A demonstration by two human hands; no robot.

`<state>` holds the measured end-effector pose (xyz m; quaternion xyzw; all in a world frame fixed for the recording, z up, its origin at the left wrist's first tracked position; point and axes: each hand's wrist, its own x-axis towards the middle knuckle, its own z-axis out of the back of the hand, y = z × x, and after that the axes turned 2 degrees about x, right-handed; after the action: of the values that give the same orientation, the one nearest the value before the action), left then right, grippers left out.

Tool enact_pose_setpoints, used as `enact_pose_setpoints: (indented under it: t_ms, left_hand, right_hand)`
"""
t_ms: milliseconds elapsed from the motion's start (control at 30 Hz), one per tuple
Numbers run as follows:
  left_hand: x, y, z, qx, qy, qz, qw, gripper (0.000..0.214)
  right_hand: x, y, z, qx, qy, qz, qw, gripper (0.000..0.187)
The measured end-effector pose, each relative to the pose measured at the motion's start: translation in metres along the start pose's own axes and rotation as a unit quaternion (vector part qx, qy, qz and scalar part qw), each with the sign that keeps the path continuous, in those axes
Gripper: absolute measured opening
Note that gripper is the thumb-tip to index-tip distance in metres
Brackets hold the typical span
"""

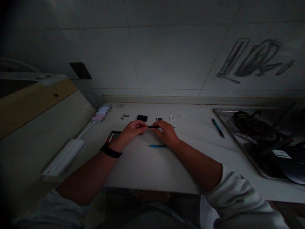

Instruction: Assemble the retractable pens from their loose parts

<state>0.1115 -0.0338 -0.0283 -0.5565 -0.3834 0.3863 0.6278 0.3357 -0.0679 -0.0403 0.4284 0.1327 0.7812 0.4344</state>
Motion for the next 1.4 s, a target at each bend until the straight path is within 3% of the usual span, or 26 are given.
enact_pose_setpoints:
  t_ms: [200,300,467,700,867,1067,1200,1400]
  left_hand:
    - [0.0018,0.0020,0.0030,0.040,-0.007,-0.036,0.999,0.019]
    - [0.0034,0.0032,0.0046,0.044,-0.015,-0.046,0.998,0.019]
    - [0.0044,0.0033,0.0064,0.070,0.001,-0.058,0.996,0.018]
    - [0.0047,0.0068,0.0081,0.110,-0.018,-0.069,0.991,0.016]
    - [0.0046,0.0050,0.0073,0.115,-0.012,-0.072,0.991,0.014]
    - [0.0051,0.0070,0.0090,0.134,-0.013,-0.086,0.987,0.014]
    - [0.0054,0.0072,0.0089,0.131,-0.009,-0.080,0.988,0.014]
    - [0.0049,0.0058,0.0086,0.143,-0.015,-0.084,0.986,0.015]
  right_hand:
    - [-0.0009,-0.0044,-0.0014,0.003,0.028,-0.054,0.998,0.020]
    - [-0.0018,-0.0052,-0.0036,0.033,0.016,-0.056,0.998,0.027]
    - [0.0001,-0.0045,-0.0037,0.038,0.009,-0.058,0.998,0.015]
    - [-0.0009,-0.0081,-0.0053,0.075,0.013,-0.087,0.993,0.029]
    - [0.0002,-0.0043,-0.0036,0.066,0.018,-0.083,0.994,0.013]
    - [0.0006,-0.0031,-0.0013,0.093,0.030,-0.094,0.991,0.028]
    - [0.0006,-0.0040,-0.0021,0.075,0.031,-0.093,0.992,0.016]
    - [0.0005,-0.0037,-0.0017,0.093,0.030,-0.106,0.990,0.028]
